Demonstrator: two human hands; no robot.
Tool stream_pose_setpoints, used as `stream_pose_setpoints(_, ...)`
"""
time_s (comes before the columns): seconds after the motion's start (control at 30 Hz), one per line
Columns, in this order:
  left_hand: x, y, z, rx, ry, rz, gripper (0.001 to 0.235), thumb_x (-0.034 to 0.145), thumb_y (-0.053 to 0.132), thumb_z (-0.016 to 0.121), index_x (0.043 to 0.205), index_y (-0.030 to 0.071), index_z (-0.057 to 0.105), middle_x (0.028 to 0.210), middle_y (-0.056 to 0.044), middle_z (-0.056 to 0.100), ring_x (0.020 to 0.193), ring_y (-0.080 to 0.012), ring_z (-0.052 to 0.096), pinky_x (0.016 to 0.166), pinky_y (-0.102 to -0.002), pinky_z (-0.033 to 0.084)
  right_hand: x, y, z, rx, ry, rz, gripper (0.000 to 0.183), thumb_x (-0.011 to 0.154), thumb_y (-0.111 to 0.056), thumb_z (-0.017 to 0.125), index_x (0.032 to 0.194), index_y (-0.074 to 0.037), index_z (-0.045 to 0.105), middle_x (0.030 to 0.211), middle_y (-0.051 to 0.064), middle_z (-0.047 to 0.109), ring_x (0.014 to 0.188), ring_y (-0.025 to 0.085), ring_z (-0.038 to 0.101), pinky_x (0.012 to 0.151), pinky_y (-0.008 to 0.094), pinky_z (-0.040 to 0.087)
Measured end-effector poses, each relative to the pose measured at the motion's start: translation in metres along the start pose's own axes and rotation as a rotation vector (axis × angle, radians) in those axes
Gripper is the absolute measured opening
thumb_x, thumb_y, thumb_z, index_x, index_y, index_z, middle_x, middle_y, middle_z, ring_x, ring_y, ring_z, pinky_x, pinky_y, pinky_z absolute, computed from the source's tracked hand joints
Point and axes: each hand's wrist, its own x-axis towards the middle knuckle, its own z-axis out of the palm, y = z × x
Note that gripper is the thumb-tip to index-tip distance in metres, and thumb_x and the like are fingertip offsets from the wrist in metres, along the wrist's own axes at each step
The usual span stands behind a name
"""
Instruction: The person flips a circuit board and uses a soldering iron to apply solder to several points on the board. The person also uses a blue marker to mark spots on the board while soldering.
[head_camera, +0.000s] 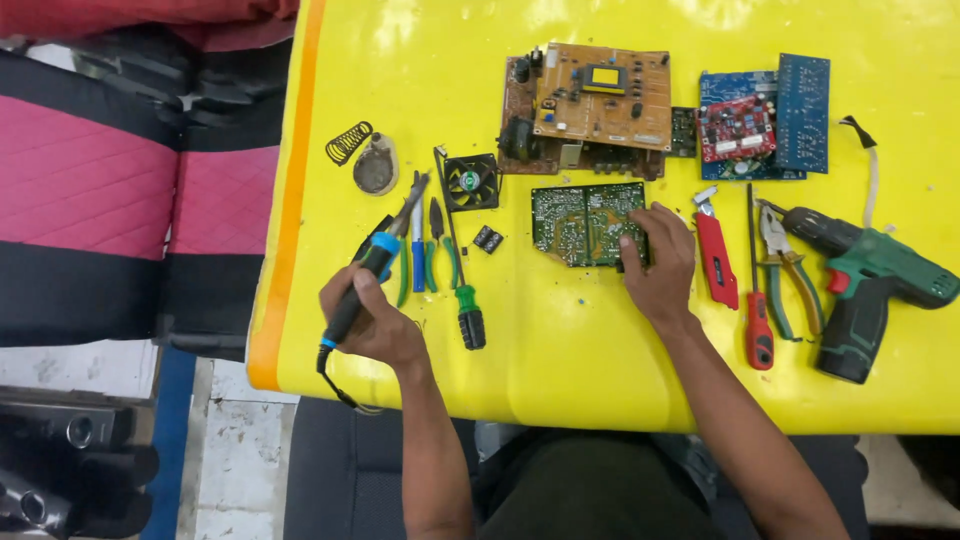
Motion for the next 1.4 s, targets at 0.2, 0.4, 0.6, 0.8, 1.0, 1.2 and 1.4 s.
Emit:
stream_pose_setpoints(0.2,-0.056,0.012,0.043,-0.227,-0.274,-0.122,0.005,0.098,0.008,0.071,0.101,0.003,0.071,0.092,-0.01,0.068,0.076,-0.0178,0.068,0.068,-0.032,0.061,0.001,0.001,-0.003,0.0,-0.015,-0.016,0.029,0.102,-0.012,0.068,0.131,-0.009,0.068,0.126,0.008,0.064,0.135,0.036,0.056,0.113,0.054,0.042)
stream_pose_setpoints(0.4,-0.077,-0.008,0.045,-0.207,-0.402,-0.162,0.005,0.101,0.012,0.07,0.098,0.009,0.072,0.095,-0.007,0.068,0.085,-0.0201,0.07,0.079,-0.034,0.058,-0.001,0.006,-0.003,0.012,-0.05,0.027,0.028,0.104,-0.012,0.067,0.132,-0.008,0.067,0.123,0.011,0.064,0.132,0.036,0.058,0.112,0.053,0.042)
stream_pose_setpoints(0.6,-0.094,-0.023,0.046,-0.224,-0.394,-0.18,0.004,0.099,0.009,0.071,0.096,0.007,0.07,0.091,-0.009,0.067,0.083,-0.0227,0.07,0.077,-0.035,0.057,-0.001,0.005,0.0,0.014,-0.044,0.028,0.029,0.104,-0.01,0.068,0.133,-0.007,0.067,0.122,0.011,0.065,0.132,0.038,0.058,0.112,0.055,0.041)
stream_pose_setpoints(0.8,-0.096,-0.023,0.048,-0.201,-0.397,-0.288,0.006,0.1,0.011,0.073,0.097,0.007,0.07,0.089,-0.008,0.066,0.081,-0.02,0.07,0.075,-0.034,0.058,0.001,0.004,-0.001,-0.001,-0.078,0.007,0.026,0.105,-0.012,0.066,0.13,-0.008,0.068,0.122,0.008,0.063,0.133,0.036,0.057,0.112,0.052,0.042)
stream_pose_setpoints(1.0,-0.101,-0.004,0.047,-0.111,-0.376,-0.609,0.016,0.101,0.02,0.073,0.103,0.004,0.074,0.089,-0.015,0.073,0.075,-0.0218,0.076,0.065,-0.033,0.068,0.001,0.004,0.001,0.004,-0.076,0.006,0.024,0.105,-0.011,0.067,0.128,-0.007,0.07,0.121,0.01,0.062,0.132,0.037,0.057,0.112,0.053,0.042)
stream_pose_setpoints(1.2,-0.1,0.015,0.049,-0.109,-0.347,-0.804,0.024,0.1,0.025,0.073,0.103,0.002,0.075,0.091,-0.02,0.077,0.081,-0.0288,0.078,0.067,-0.036,0.069,0.002,0.0,-0.001,0.013,-0.083,0.003,0.028,0.104,-0.013,0.069,0.13,-0.007,0.069,0.124,0.011,0.061,0.134,0.039,0.055,0.113,0.056,0.041)
stream_pose_setpoints(1.4,-0.097,0.029,0.053,-0.077,-0.295,-0.895,0.029,0.099,0.028,0.073,0.108,0.001,0.076,0.093,-0.022,0.077,0.082,-0.0319,0.079,0.07,-0.039,0.07,0.003,-0.005,-0.004,0.012,-0.116,0.006,0.031,0.1,-0.014,0.074,0.13,-0.007,0.069,0.126,0.011,0.061,0.137,0.041,0.053,0.113,0.059,0.039)
